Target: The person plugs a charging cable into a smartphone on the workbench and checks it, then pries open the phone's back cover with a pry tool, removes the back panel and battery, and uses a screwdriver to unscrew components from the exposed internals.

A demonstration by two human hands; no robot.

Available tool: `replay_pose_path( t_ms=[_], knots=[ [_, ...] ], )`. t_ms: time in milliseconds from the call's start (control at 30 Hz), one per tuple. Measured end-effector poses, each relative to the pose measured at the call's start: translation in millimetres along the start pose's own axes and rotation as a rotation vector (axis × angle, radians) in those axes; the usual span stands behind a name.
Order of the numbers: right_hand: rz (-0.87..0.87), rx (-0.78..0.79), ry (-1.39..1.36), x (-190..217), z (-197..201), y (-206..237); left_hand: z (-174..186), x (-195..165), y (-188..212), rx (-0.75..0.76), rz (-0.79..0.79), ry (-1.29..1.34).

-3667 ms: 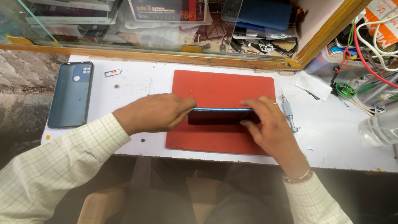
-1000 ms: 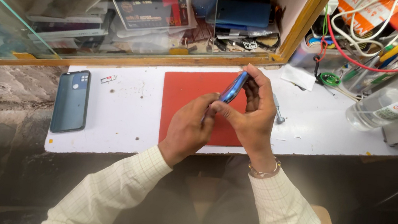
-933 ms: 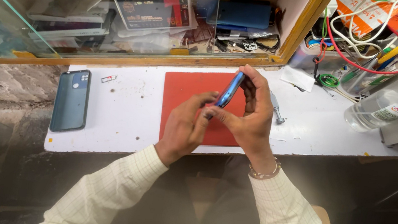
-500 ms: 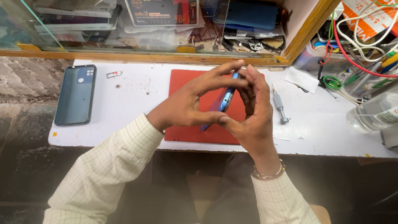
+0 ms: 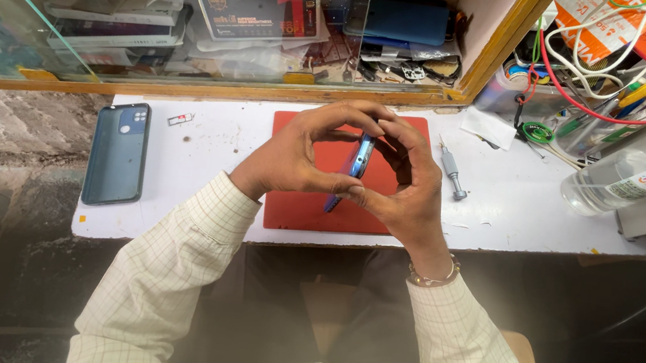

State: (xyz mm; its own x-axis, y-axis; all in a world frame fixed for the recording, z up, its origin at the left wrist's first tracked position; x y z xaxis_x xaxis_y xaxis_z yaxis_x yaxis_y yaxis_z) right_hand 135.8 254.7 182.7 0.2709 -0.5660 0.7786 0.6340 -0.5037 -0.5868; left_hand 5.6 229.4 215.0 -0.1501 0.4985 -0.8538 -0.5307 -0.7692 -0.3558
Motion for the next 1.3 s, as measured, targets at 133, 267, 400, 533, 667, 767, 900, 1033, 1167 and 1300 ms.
replay_pose_path(
  t_ms=[133,267,400,533,667,767,900,1033,1167,1300],
  knots=[
    [0.034,0.028,-0.010,3,-1,-3,2,-3,-1,0.011,-0.017,0.007],
    [0.042,0.035,-0.030,3,0,-6,4,-7,-4,0.013,-0.063,-0.109],
    [0.026,0.041,-0.028,5,-1,-8,6,-3,-3,0.006,-0.066,-0.150],
    [0.027,0.052,-0.015,10,0,-9,10,0,-2,-0.020,-0.079,-0.164],
    [0.008,0.041,-0.013,10,2,-9,6,4,-1,-0.002,-0.074,-0.085],
    [-0.004,0.037,-0.020,8,3,-7,6,7,1,0.006,-0.082,0.023],
    [0.005,0.031,-0.001,10,6,-3,10,9,5,-0.028,-0.059,0.030],
    [-0.002,0.025,0.019,11,9,1,11,9,10,-0.040,-0.070,0.046],
    [0.005,0.024,0.002,12,10,3,13,15,13,-0.049,-0.065,0.079],
    [0.007,0.014,-0.014,10,12,7,15,22,17,-0.058,-0.065,0.111]
  ],
)
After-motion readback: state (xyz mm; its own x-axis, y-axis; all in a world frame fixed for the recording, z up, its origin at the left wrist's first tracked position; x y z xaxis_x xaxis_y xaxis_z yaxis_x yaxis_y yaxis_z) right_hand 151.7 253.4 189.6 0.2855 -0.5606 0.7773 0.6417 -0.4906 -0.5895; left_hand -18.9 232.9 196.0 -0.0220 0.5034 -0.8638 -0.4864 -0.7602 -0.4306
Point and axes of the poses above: each hand's wrist, its own y-axis away from the middle knuckle, its own z-axis out of the back of the hand, x = y × z, the point moved 10 cm from there along -y, towards the middle knuckle, and after that the axes turned 13 degrees about x, right-handed, at the moved point
